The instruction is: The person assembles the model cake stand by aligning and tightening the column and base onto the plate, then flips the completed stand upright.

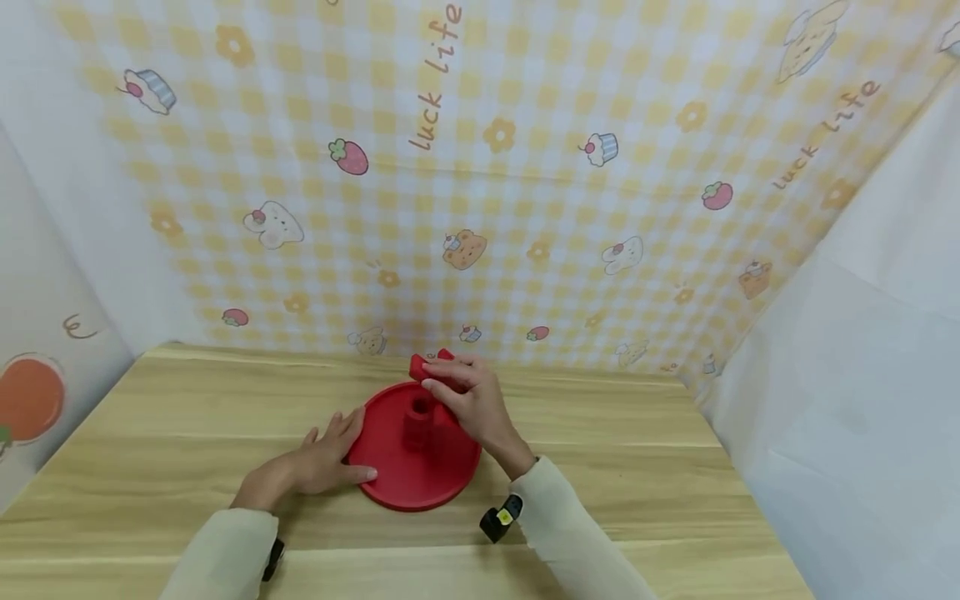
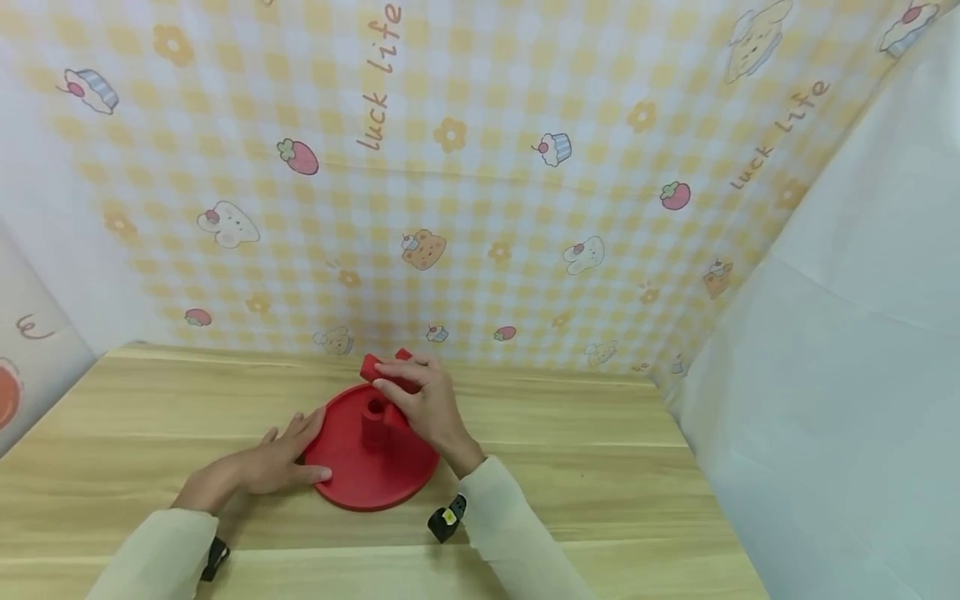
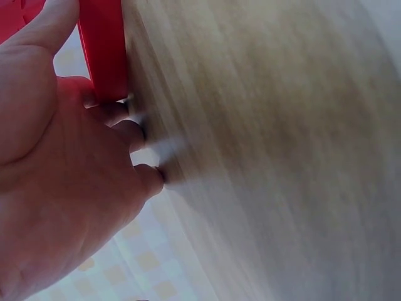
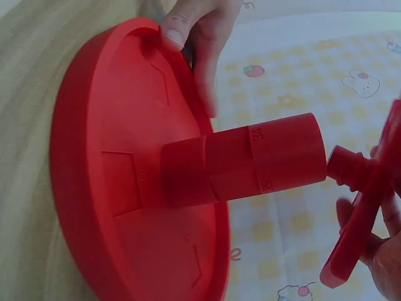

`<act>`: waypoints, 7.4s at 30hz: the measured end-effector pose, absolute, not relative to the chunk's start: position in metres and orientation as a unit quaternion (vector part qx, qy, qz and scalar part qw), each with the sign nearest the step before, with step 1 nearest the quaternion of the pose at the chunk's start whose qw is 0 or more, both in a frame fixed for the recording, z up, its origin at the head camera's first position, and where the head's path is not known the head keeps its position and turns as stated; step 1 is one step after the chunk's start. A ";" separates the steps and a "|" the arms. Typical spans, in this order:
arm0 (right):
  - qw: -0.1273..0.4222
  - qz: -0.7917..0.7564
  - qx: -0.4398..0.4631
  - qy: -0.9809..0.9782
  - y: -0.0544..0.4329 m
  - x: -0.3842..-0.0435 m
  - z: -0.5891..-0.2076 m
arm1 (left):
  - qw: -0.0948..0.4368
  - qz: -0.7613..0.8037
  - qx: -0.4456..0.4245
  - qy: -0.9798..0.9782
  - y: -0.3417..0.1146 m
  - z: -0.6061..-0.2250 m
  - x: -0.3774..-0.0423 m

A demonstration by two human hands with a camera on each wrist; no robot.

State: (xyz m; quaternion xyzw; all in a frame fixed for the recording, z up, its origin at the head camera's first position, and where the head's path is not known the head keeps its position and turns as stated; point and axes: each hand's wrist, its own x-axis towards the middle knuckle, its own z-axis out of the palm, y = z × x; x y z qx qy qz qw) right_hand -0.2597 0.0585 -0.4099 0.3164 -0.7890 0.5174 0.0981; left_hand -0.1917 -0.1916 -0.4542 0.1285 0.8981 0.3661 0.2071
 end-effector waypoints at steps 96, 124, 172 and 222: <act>-0.004 0.289 0.392 -0.873 0.091 -0.274 -0.388 | 0.216 0.359 0.109 0.901 -0.189 -0.454 -0.196; -0.042 0.290 0.395 -0.871 0.103 -0.252 -0.387 | 0.224 0.362 0.109 0.898 -0.191 -0.455 -0.195; -0.083 0.409 0.309 -0.855 0.113 -0.264 -0.403 | 0.214 0.371 0.114 0.896 -0.190 -0.457 -0.197; -0.146 0.372 0.375 -0.837 0.110 -0.255 -0.396 | 0.214 0.373 0.126 0.894 -0.192 -0.458 -0.198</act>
